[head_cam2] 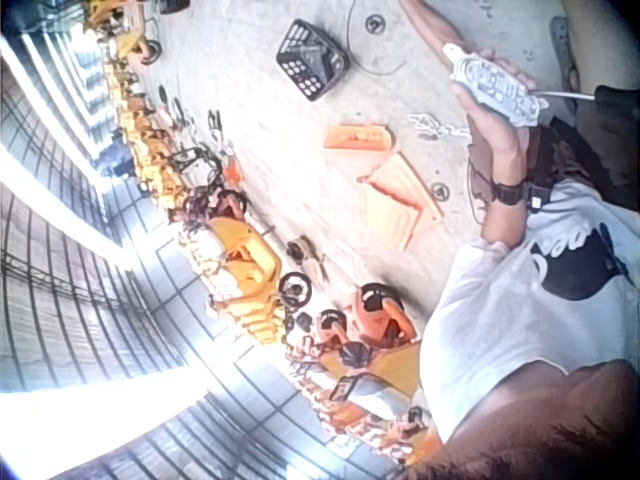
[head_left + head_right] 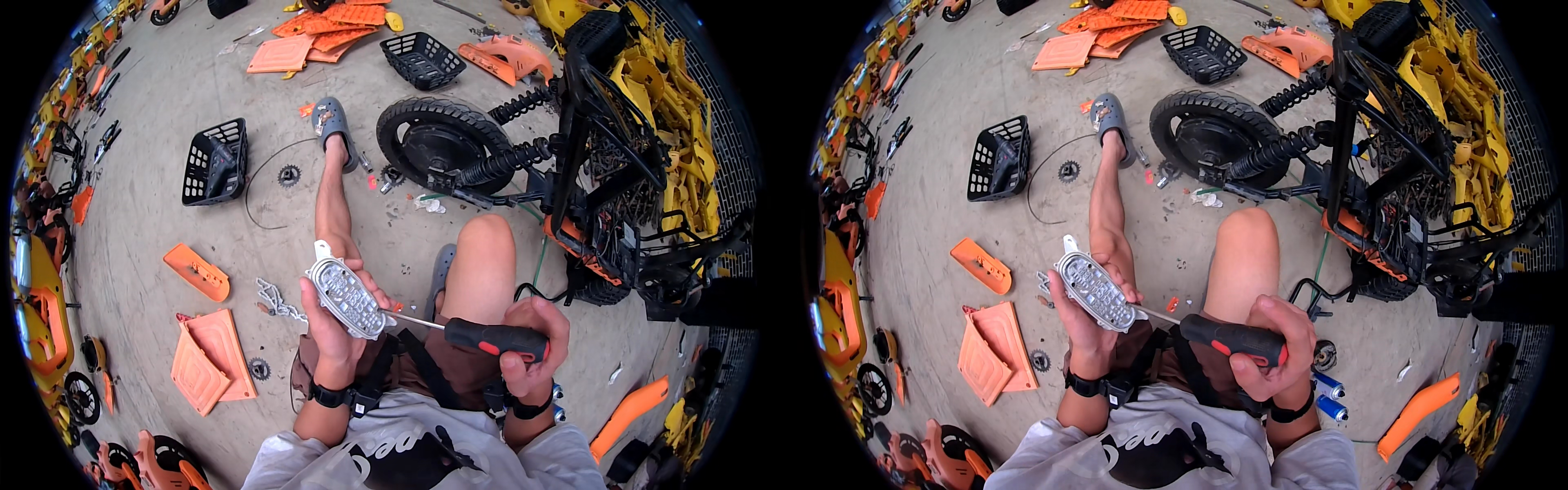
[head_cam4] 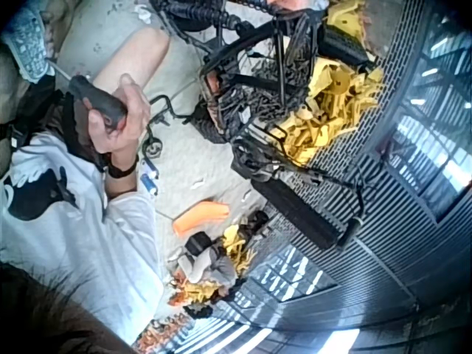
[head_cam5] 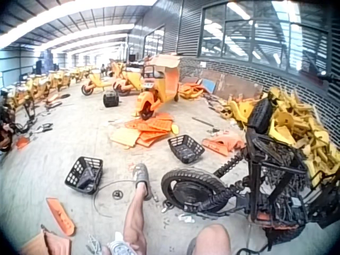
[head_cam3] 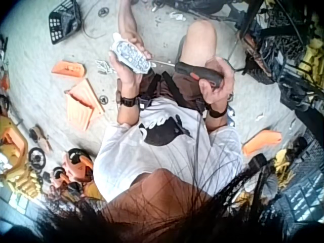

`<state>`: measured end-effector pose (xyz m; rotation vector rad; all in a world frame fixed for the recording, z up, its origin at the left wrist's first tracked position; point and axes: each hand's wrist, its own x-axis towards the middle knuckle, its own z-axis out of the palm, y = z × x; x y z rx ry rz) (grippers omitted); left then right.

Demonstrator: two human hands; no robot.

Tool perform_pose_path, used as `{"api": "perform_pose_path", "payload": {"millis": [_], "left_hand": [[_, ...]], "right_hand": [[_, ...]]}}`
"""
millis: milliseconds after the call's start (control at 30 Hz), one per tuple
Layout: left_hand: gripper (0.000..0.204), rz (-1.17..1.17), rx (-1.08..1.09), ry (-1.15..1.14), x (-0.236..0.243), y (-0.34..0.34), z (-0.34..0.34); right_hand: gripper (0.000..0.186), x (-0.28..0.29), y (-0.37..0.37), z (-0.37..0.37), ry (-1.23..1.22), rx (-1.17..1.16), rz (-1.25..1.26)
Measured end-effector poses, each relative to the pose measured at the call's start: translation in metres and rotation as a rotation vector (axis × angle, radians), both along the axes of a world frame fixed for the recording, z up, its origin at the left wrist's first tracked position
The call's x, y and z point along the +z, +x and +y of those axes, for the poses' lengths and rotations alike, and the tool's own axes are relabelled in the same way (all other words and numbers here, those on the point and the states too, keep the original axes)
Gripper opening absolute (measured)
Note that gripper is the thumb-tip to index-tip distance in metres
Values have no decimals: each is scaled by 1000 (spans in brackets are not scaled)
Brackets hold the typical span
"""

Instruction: The person uses a screwdriver to disassemble a light component and then tightens a screw on the wheel motor of an electric scooter. They work while sitting on the floor of a large facility filled with scooter parts and vehicles.

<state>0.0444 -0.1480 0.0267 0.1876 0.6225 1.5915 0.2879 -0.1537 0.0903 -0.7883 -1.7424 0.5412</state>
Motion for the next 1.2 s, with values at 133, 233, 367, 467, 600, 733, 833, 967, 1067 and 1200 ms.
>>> {"api": "perform_pose_path", "payload": {"millis": [133,233,367,467,600,733,833,967,1067,1200], "left_hand": [[78,9,11,-5,1,-1,0],[78,33,23,-10,-2,-2,0],[78,20,57,-32,2,-2,0],[78,-6,52,-75,6,-3,2],[77,-3,76,-87,8,-3,1],[77,-16,46,-72,6,-3,2],[76,36,51,-71,6,-2,0],[76,143,68,-69,4,0,-4],[79,201,108,-46,14,-1,-8],[79,314,133,-25,22,-10,-19]], "right_hand": [[71,4,-1,2,-3,66,7],[74,7,-2,5,7,98,-5],[77,13,-5,7,30,138,-29],[76,14,-6,8,72,59,-106],[74,10,-3,3,2,77,-113],[72,8,-7,5,-17,7,-67],[74,4,-9,7,-34,-22,-50],[65,18,-9,6,-39,47,-94],[52,27,-14,9,-49,33,-78],[43,20,-18,-2,-210,-39,33]]}}
